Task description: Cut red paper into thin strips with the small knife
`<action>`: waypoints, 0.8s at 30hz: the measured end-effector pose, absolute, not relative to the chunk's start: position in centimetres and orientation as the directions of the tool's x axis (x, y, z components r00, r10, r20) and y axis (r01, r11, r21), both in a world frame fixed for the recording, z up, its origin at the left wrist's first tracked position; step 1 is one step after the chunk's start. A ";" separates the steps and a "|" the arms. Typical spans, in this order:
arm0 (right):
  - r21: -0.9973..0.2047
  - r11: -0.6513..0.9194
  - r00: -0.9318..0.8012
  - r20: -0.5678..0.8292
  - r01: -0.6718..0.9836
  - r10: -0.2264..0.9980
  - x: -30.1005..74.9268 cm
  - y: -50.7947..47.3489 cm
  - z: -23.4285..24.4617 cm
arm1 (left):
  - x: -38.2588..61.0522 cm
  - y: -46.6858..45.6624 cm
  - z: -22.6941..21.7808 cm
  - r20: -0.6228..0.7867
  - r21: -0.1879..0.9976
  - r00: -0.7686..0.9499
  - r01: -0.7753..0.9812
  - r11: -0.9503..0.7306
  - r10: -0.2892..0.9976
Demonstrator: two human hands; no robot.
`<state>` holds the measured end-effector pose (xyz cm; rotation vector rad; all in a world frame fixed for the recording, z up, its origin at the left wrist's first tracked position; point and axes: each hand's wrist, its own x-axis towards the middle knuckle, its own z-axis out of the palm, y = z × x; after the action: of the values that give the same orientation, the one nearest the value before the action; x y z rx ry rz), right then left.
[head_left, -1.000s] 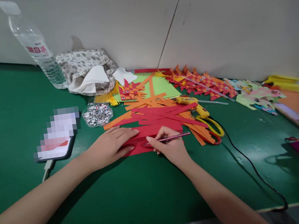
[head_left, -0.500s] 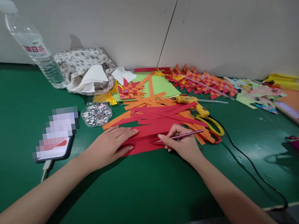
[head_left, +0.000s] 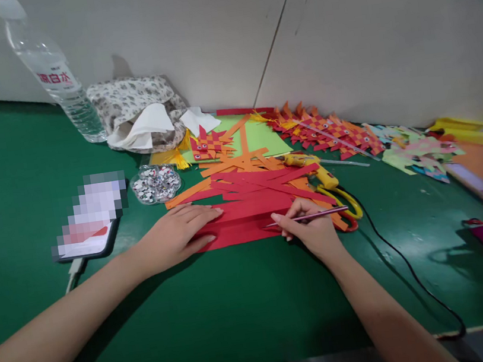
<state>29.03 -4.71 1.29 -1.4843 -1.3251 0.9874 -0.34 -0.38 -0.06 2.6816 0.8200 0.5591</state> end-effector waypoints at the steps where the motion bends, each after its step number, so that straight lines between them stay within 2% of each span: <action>1: -0.955 -0.034 0.117 0.001 0.295 0.993 29.2 -4.7 1.3 | -0.3 -0.4 -0.1 0.280 0.371 0.764 0.473 -0.799 0.582; 24: -0.950 -0.032 0.217 0.038 0.310 0.975 32.7 -5.0 1.5 | -0.2 -0.3 -0.1 0.271 0.343 0.773 0.480 -0.808 0.574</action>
<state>32.70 -5.04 1.54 -1.5316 -1.2628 0.8718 -0.22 -0.29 -0.12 2.7134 0.8213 0.5353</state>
